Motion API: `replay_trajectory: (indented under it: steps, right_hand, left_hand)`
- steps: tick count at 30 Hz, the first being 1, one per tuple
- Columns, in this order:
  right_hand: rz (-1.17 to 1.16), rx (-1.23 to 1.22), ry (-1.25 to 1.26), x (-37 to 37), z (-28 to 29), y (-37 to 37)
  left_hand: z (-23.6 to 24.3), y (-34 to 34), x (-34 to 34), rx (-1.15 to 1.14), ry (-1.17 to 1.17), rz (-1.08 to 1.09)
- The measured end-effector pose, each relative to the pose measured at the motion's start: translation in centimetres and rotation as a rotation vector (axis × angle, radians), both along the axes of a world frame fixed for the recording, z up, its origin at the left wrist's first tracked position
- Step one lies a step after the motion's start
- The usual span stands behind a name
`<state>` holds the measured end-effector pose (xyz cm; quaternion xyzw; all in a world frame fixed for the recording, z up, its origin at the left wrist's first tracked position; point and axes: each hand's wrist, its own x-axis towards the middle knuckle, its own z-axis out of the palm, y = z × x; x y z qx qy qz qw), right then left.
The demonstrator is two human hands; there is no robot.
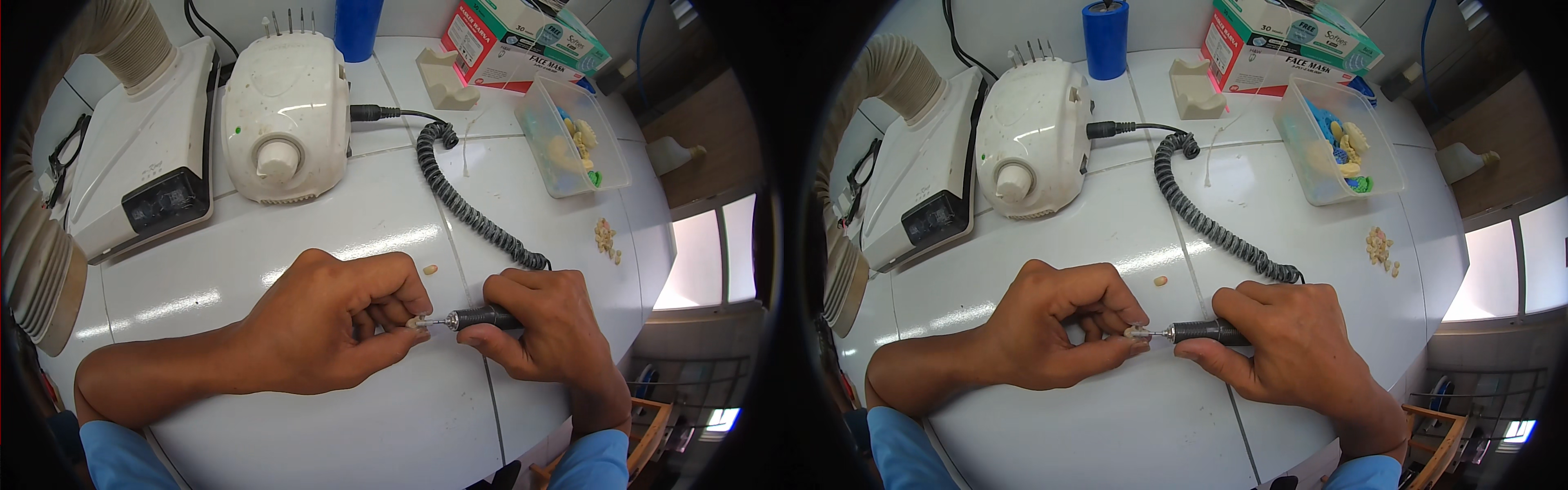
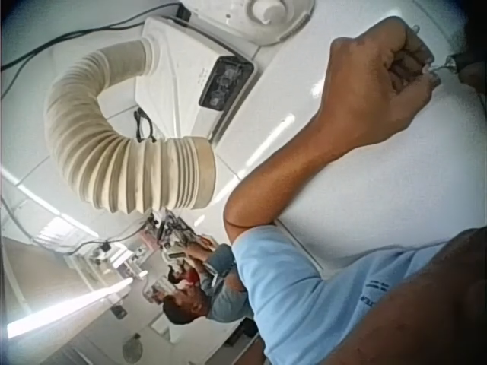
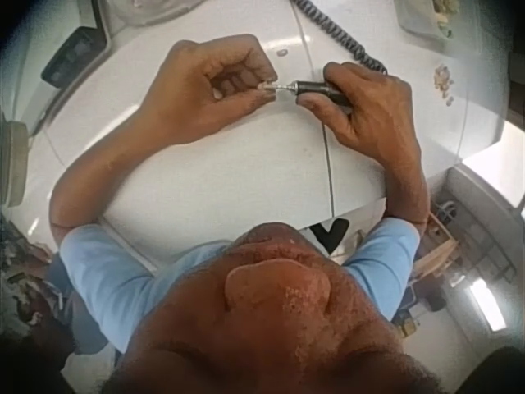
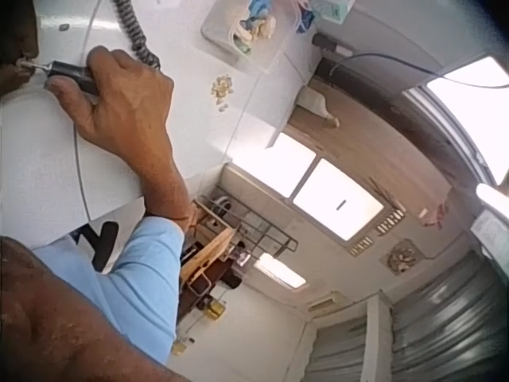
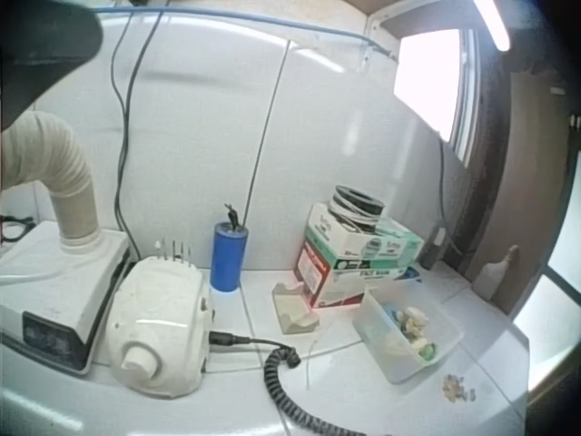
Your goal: Polishing a dental crown using a rotary tool.
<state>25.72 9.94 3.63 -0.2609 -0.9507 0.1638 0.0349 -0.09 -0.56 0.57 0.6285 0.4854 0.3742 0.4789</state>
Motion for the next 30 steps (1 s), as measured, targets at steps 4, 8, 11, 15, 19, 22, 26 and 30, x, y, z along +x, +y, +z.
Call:
replay_trajectory:
  steps: [4, 8, 11, 15, 19, 22, 26, 30]
  right_hand:
    - [0.002, 0.014, -0.011, -0.14, 0.04, -0.14]
    - [-0.001, -0.013, -0.018, 0.03, -0.01, -0.02]
    - [-0.001, 0.012, 0.012, -0.09, -0.1, -0.16]
    - [-0.004, -0.011, -0.018, 0.04, 0.08, 0.05]
    - [-0.008, -0.014, -0.015, 0.02, 0.16, 0.01]
    - [0.001, -0.02, -0.019, 0.06, 0.24, 0.22]
    - [-0.002, -0.036, -0.025, 0.19, 0.28, 0.34]
    - [-0.011, -0.047, -0.019, 0.32, 0.2, 0.36]
  left_hand:
    - [0.07, 0.08, 0.04, 0.005, 0.003, -0.005]
    - [0.07, 0.09, 0.06, -0.002, 0.011, -0.002]
    - [0.03, 0.04, 0.09, 0.001, 0.005, 0.0]
    - [-0.11, 0.04, 0.03, 0.017, 0.0, -0.006]
    - [0.03, 0.19, -0.06, 0.01, 0.008, -0.023]
    - [-0.05, 0.18, -0.17, 0.024, 0.001, -0.028]
    - [-0.19, 0.14, -0.17, 0.03, -0.012, -0.026]
    - [-0.28, 0.05, -0.18, 0.053, -0.007, -0.02]
